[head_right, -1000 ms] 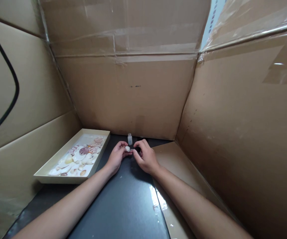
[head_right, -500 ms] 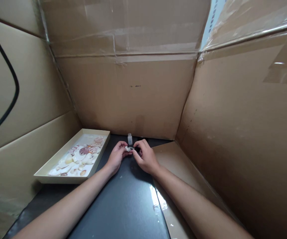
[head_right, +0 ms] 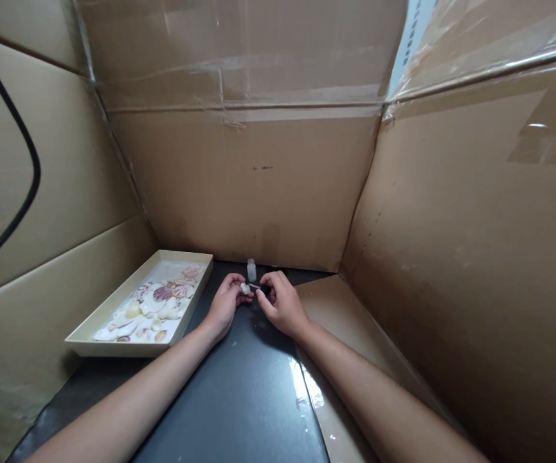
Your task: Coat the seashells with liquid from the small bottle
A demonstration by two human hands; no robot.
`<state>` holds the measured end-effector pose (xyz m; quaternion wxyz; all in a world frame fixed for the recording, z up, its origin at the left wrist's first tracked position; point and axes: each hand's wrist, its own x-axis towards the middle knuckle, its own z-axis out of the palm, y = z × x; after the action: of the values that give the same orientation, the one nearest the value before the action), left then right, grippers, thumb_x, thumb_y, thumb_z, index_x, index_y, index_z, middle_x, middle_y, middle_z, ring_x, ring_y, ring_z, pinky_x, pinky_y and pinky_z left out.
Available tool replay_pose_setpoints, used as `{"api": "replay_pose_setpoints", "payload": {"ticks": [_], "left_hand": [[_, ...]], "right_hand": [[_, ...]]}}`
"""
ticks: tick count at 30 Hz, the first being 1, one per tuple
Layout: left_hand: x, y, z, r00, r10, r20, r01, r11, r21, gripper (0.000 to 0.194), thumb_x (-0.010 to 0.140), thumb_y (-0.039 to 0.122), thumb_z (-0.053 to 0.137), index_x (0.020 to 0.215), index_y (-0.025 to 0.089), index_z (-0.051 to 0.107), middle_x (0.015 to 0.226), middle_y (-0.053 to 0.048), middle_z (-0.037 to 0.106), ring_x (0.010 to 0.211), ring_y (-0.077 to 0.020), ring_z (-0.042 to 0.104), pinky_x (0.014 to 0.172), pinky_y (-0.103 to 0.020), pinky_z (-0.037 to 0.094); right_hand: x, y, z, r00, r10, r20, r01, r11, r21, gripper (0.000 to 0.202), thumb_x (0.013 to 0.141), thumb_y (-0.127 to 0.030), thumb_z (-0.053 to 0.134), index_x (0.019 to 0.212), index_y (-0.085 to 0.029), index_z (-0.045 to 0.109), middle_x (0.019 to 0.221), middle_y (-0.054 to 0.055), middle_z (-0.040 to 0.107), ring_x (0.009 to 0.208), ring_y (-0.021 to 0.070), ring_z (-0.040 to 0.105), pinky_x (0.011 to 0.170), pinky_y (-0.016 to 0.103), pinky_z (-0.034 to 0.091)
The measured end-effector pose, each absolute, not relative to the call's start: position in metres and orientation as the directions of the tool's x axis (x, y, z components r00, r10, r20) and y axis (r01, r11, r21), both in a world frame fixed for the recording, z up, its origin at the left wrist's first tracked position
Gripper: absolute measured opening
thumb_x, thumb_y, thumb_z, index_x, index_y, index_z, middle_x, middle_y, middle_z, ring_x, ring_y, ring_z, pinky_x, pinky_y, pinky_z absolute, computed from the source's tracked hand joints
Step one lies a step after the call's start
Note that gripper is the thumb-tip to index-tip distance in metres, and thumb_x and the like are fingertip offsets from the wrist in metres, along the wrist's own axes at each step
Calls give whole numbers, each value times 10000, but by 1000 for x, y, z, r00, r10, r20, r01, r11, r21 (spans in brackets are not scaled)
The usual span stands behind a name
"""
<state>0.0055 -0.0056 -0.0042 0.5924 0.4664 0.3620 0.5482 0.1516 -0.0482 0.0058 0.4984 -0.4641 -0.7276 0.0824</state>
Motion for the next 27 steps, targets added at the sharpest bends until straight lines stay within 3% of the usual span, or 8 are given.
{"api": "replay_pose_setpoints", "payload": {"ticks": [7, 11, 15, 27], "left_hand": [[5, -5, -9, 136, 985, 108, -210, -78, 975, 112, 742, 249, 433, 821, 184, 480, 557, 58, 472, 484, -81, 454, 474, -184, 334], [5, -5, -8, 145, 984, 108, -230, -73, 971, 100, 725, 270, 431, 770, 189, 467, 561, 65, 426, 458, -71, 397, 448, -180, 291], [6, -5, -7, 192, 977, 89, -219, -46, 975, 99, 732, 287, 411, 699, 195, 419, 525, 79, 319, 420, -61, 282, 422, -170, 231], [7, -10, -2, 212, 973, 94, -160, -60, 985, 88, 727, 232, 372, 656, 192, 404, 498, 65, 282, 430, -75, 286, 416, -173, 210]], "right_hand": [[161, -32, 28, 130, 765, 631, 521, 489, -700, 290, 809, -424, 623, 935, -201, 486, 790, 1, 557, 556, 104, 516, 505, 221, 405], [159, -7, 61, 56, 704, 708, 630, 526, -572, 234, 831, -424, 602, 843, -200, 536, 686, -7, 559, 584, 126, 512, 574, 241, 414], [154, 17, 83, -8, 627, 779, 709, 553, -438, 155, 865, -344, 558, 863, -193, 595, 773, 25, 588, 650, 138, 521, 646, 258, 417], [141, 28, 57, -43, 689, 724, 748, 502, -433, 137, 866, -299, 546, 927, -202, 619, 853, 27, 566, 632, 126, 529, 660, 263, 425]]}}
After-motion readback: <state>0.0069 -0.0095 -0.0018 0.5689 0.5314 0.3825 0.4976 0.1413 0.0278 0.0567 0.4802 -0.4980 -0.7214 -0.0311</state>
